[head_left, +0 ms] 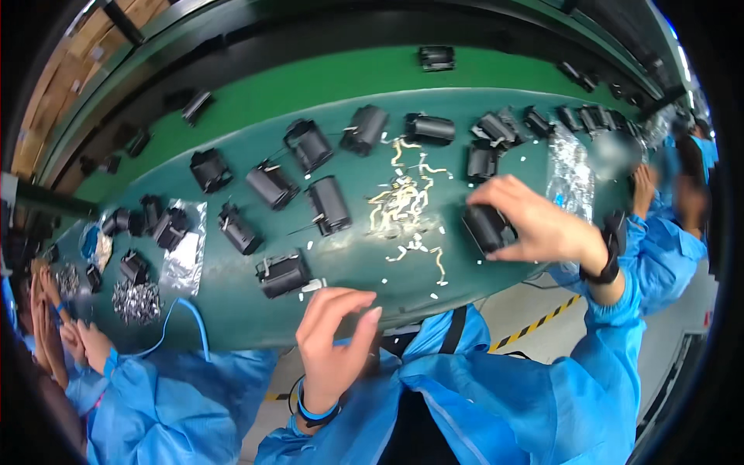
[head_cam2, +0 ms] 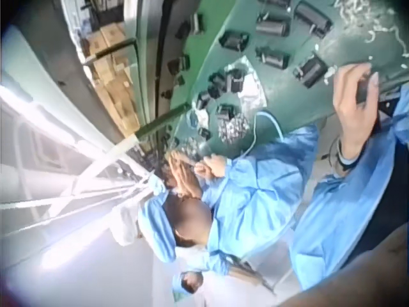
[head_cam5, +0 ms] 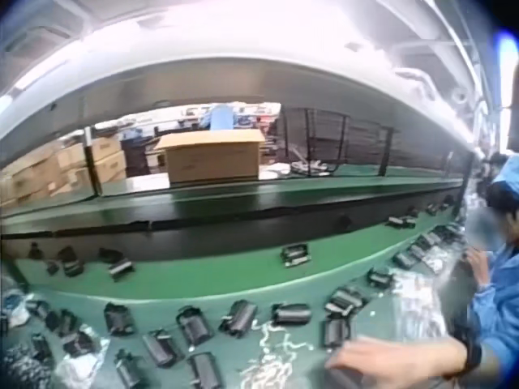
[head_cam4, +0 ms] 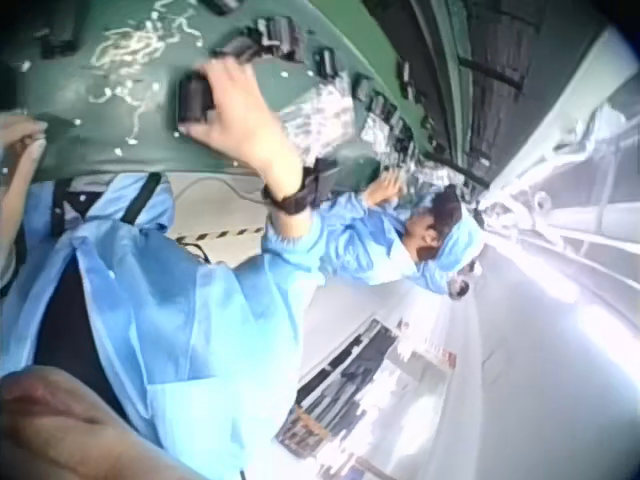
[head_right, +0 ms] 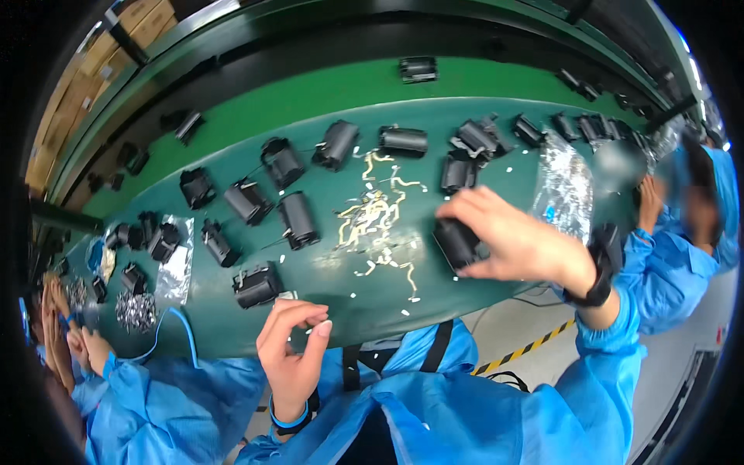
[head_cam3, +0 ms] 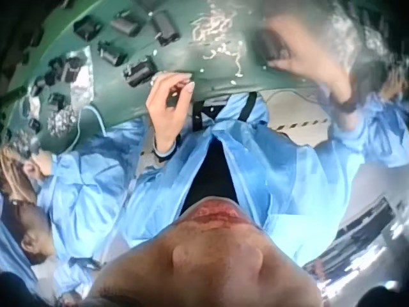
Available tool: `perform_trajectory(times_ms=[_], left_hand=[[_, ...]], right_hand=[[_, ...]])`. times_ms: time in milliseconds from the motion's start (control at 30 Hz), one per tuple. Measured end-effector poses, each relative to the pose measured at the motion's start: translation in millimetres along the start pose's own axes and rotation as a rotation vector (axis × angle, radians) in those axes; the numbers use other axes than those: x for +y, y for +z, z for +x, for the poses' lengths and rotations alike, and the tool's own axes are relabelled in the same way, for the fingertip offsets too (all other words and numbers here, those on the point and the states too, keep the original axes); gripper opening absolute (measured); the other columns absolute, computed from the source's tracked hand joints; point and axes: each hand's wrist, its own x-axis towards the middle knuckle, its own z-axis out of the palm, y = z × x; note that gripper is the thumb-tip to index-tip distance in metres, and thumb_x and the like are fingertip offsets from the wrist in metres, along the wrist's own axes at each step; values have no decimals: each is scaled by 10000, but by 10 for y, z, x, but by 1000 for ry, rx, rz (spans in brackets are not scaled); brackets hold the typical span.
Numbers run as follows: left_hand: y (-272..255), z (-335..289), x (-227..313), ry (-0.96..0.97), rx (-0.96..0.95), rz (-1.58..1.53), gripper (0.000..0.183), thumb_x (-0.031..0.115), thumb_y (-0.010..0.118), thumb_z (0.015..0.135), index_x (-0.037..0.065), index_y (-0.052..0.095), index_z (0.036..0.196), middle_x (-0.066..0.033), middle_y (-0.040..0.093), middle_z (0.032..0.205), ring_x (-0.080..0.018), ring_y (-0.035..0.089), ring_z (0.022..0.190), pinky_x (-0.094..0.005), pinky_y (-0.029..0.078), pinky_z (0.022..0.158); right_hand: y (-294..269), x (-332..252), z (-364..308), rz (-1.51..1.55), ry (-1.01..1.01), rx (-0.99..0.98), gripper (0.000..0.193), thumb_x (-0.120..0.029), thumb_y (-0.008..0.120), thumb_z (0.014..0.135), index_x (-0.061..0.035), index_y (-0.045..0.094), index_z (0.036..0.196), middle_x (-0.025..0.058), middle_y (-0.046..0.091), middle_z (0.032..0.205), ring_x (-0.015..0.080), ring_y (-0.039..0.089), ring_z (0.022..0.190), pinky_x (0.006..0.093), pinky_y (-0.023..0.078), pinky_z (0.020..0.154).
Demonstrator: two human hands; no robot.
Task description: Assembling small black plastic components and wires on a factory production line.
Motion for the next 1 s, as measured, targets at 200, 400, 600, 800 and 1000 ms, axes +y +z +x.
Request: perform_trajectory(times_ms=[200,400,600,800,1000], left_hand=[[-149,-33,-43,-68,91,138,132,-51,710,848,-44,696,979,-108,667,901,-168,590,768,-284,465,696],[14,76,-34,-40,61,142,145,-48,728,840,-29,703,981,-97,671,894,-171,627,784,-285,477,695],[122,97,27,7,1,133,171,-38,749,834,-17,710,1000,-91,685,905,-179,646,806,-291,483,708],[296,175,19,-29,6,95,235,-28,755,839,-4,719,1070,-96,697,956,-186,649,835,-292,491,717],[399,223,-27,-22,42,214,288,-12,771,837,14,720,1119,-103,669,985,-190,648,849,-318,506,705]], right_hand=[[275,-124,-242,4,98,216,807,30,814,654,-12,492,1392,179,531,1369,402,480,1283,444,427,1125],[785,-643,85,151,217,427,385,-38,721,835,30,565,1180,201,569,1096,416,592,1006,475,498,882],[1069,-551,247,181,258,400,151,16,645,893,36,538,997,217,537,976,452,599,909,509,483,765],[984,-597,251,445,224,402,92,8,641,923,31,564,966,191,602,890,392,619,837,436,505,736],[991,-641,266,629,248,454,115,-36,693,933,31,608,973,109,662,861,196,652,742,322,523,669]])
